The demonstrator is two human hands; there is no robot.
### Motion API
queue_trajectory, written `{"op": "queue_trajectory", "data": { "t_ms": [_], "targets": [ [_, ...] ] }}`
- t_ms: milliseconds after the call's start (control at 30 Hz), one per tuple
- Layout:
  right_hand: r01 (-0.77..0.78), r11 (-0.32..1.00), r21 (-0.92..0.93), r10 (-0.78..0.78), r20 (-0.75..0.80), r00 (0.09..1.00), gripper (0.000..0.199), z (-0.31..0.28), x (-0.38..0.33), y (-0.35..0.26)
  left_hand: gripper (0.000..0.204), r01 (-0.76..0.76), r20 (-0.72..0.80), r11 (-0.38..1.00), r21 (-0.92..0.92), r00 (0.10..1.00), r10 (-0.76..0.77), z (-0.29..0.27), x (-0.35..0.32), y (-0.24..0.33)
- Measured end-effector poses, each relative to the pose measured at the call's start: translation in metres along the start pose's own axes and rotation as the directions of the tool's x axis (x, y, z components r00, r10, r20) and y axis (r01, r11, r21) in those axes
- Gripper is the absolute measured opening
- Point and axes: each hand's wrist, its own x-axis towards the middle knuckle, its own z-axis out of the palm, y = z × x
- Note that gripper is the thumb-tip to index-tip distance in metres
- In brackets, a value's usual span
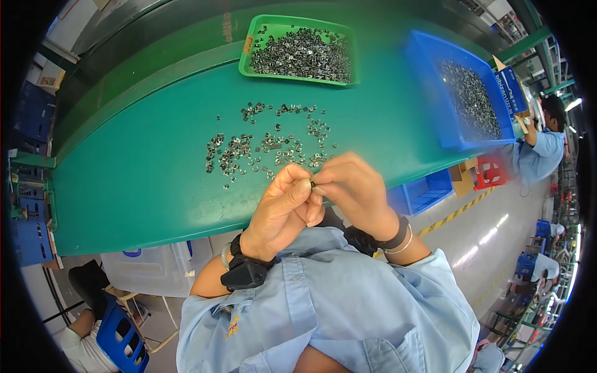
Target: The person picks up small metal components from a green tray and the table, joining them together by hand. They place the assembled parts onto the green work surface and repeat the process.
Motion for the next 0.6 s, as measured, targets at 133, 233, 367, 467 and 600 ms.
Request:
{"op": "queue_trajectory", "data": {
  "t_ms": [133,233,367,467,600],
  "targets": [
    [0.025,1.0,-0.009,-0.025,0.011,1.0,0.024,-0.002,-0.002,0.001,0.011,-0.018,0.006,1.0,-0.025,1.0,0.018,-0.003,0.0,-0.003],
    [0.058,0.994,-0.087,-0.056,0.026,0.998,0.023,-0.006,-0.003,0.004,0.011,-0.017,0.03,0.999,0.04,0.999,0.015,-0.006,0.001,-0.003],
    [0.104,0.982,-0.16,-0.102,0.022,0.995,0.022,-0.006,-0.004,0.008,0.011,-0.038,-0.091,0.941,0.336,0.993,0.072,0.005,-0.001,0.0],
    [0.09,0.988,-0.129,-0.092,-0.006,0.996,0.022,-0.005,-0.006,0.009,0.014,-0.031,-0.124,0.96,0.277,0.99,0.068,0.015,-0.002,0.003],
    [0.042,0.999,-0.013,-0.042,-0.045,0.998,0.021,-0.002,-0.008,0.007,0.014,0.037,-0.057,0.997,0.072,0.998,-0.033,0.011,-0.003,0.002]
  ]
}}
